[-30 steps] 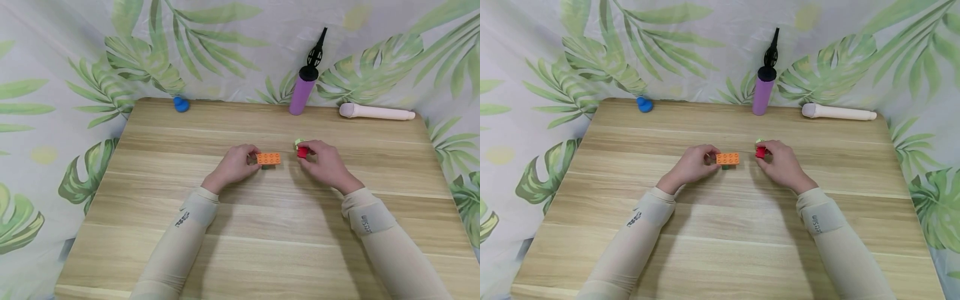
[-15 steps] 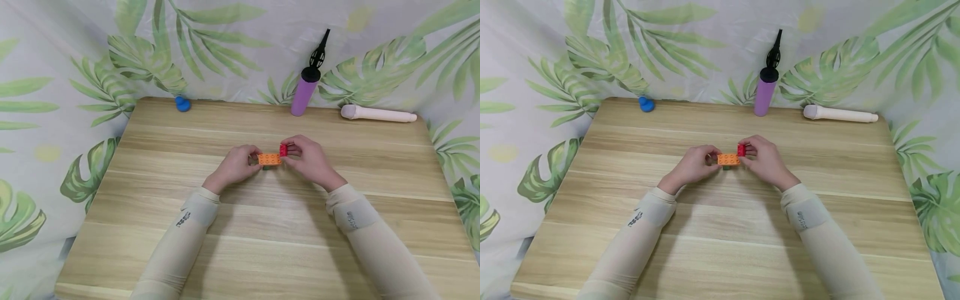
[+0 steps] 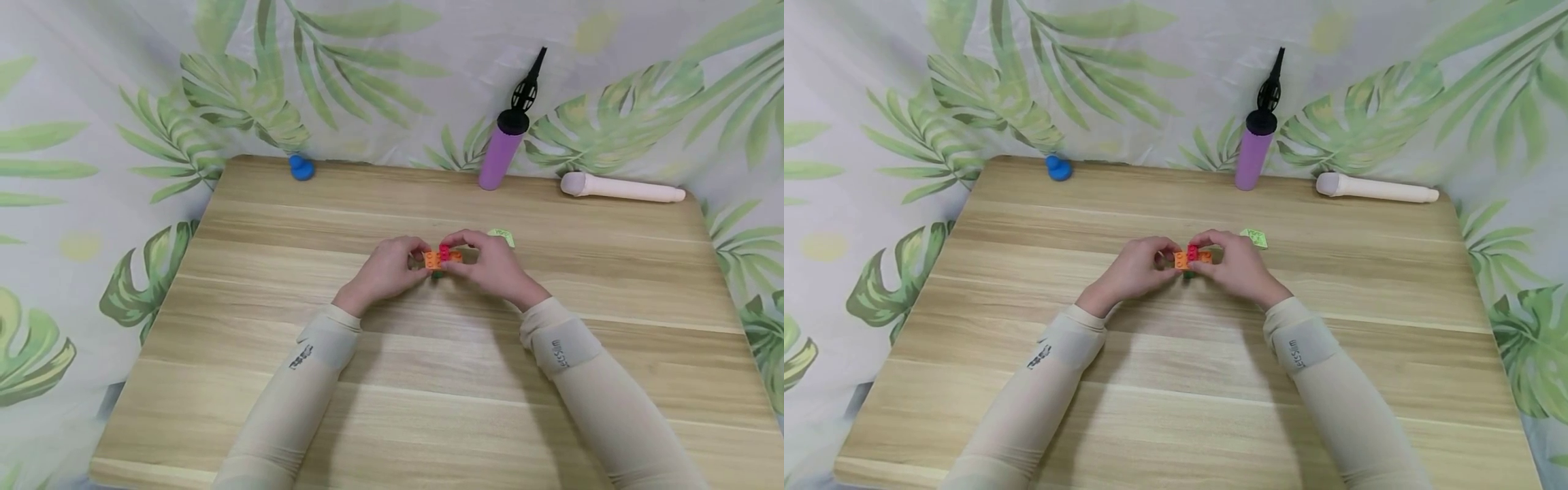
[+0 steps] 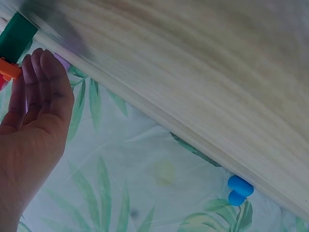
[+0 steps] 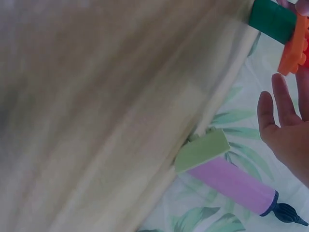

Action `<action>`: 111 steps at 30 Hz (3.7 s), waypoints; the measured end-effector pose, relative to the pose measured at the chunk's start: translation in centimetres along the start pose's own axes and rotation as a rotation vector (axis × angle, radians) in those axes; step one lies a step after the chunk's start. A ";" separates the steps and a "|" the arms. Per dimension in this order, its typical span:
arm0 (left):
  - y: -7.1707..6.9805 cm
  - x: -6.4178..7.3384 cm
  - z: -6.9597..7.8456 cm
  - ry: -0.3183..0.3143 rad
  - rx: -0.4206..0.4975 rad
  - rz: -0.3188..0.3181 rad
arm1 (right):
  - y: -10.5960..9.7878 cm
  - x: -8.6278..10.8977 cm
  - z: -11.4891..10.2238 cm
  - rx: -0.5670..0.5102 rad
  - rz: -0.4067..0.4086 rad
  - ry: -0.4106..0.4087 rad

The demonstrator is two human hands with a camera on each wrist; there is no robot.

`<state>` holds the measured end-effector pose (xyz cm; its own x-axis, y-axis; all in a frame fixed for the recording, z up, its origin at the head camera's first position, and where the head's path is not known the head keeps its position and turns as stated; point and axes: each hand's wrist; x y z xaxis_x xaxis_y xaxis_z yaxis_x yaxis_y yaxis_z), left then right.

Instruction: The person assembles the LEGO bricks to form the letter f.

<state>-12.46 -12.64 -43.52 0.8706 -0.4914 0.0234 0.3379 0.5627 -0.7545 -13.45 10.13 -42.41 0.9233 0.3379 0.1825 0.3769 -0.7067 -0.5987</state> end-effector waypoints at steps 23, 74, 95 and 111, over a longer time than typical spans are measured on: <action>0.0 -0.1 0.1 0.004 0.006 0.001 | 0.3 -0.9 0.3 0.068 -0.030 -0.028; -0.3 -0.4 -0.1 0.005 0.024 -0.026 | -0.1 -1.7 0.7 0.089 -0.035 -0.047; 0.2 -0.3 0.2 -0.034 0.036 -0.023 | -5.8 1.1 5.8 -0.062 0.089 0.091; 0.2 -0.3 0.2 -0.039 0.017 -0.025 | -7.2 -0.3 7.5 -0.025 0.094 0.155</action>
<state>-12.52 -12.23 -43.53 0.8751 -0.4791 0.0682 0.3655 0.5618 -0.7421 -16.95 19.81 -44.05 0.9540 0.1710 0.2463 0.2886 -0.7465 -0.5995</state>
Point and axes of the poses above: each hand's wrist, its own x-axis away from the middle knuckle, its own y-axis out of the palm, z = x × y, and after that the axes turned 8 degrees about y, right-handed
